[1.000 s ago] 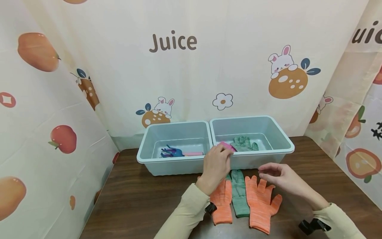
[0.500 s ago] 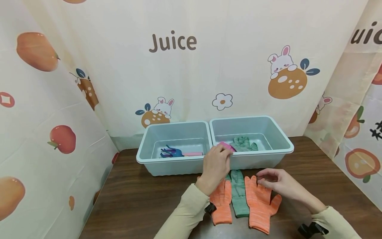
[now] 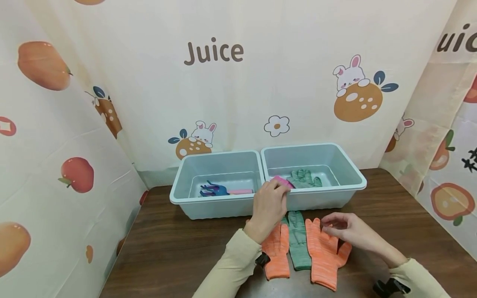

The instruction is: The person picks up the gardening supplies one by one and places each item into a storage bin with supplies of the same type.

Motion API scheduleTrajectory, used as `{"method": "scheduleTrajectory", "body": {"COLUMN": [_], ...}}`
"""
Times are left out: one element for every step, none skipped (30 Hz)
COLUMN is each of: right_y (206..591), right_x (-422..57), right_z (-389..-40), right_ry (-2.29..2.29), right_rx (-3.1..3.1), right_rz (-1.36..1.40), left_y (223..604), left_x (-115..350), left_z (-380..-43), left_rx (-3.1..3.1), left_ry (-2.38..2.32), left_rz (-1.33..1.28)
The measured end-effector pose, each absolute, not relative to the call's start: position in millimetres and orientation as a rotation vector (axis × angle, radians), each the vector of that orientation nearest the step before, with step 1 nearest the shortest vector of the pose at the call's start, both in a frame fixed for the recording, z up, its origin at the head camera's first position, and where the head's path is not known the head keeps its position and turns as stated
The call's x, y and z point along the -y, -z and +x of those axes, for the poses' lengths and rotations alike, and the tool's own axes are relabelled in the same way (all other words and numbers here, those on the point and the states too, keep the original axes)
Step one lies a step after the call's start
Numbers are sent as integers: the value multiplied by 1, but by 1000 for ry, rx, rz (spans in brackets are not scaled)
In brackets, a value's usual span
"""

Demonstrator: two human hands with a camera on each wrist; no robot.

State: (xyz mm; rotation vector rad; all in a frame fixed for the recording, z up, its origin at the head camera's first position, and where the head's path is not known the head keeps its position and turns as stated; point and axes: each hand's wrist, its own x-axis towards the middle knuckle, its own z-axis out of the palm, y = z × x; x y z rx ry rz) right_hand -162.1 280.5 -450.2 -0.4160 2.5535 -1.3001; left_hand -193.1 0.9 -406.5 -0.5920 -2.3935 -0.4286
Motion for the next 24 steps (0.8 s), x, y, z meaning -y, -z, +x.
{"method": "scheduleTrajectory", "body": {"right_y": [452,453,454,456,457,458,459,461,462,463,463,464,465,466,467,467,468,469,469,469,469,469,469,469], "right_x": [-281,-281,-281,-280,-280,-280,-280,-279,-279,-279,-279,-278,-278,-278,-278,-277,-277,-277,-276,-276,-275,-275,-274,-274], "right_z": [-162,-161,-161,-161,-160,-160,-160,-160,-159,-159,-158,-158,-157,-156,-156,-155,-155,-154,-154,-153,-153,-153,-153,-152], "right_ry": [1301,1303,1301,1291,1279,1262,1243,1221,1195,1169,1146,1122,1099,1074,1053,1033,1017,999,983,968,949,919,889,852], "right_rx": [-2553,-2554,-2560,-2572,-2584,-2601,-2621,-2639,-2659,-2671,-2682,-2694,-2701,-2706,-2710,-2713,-2719,-2725,-2731,-2737,-2745,-2757,-2767,-2779], "right_rz": [-430,-442,-456,-469,-480,-492,-504,-515,-529,-537,-546,-555,-564,-572,-581,-591,-605,-619,-636,-654,-672,-692,-709,-719], "left_y": [406,407,407,407,407,407,407,407,407,407,407,407,407,407,407,408,408,407,407,408,408,408,408,408], "left_x": [-1,-1,-1,-1,-2,-2,-2,-2,-2,-2,-2,-1,-2,-2,-2,-2,-1,-1,-1,-1,-1,-1,-1,-1], "left_z": [-193,-193,-193,-193,-193,-192,-192,-192,-192,-192,-192,-193,-193,-193,-193,-193,-193,-193,-193,-193,-193,-193,-193,-193], "left_rx": [2395,2395,2393,2391,2388,2385,2382,2380,2378,2377,2377,2377,2377,2376,2376,2374,2373,2371,2369,2367,2365,2363,2362,2361], "left_ry": [429,429,430,429,429,430,429,428,427,426,424,424,423,424,425,427,431,435,439,442,445,447,447,446], "left_rz": [-591,-591,-591,-590,-590,-590,-590,-591,-591,-591,-591,-591,-591,-592,-593,-593,-594,-595,-596,-597,-597,-597,-598,-598]}}
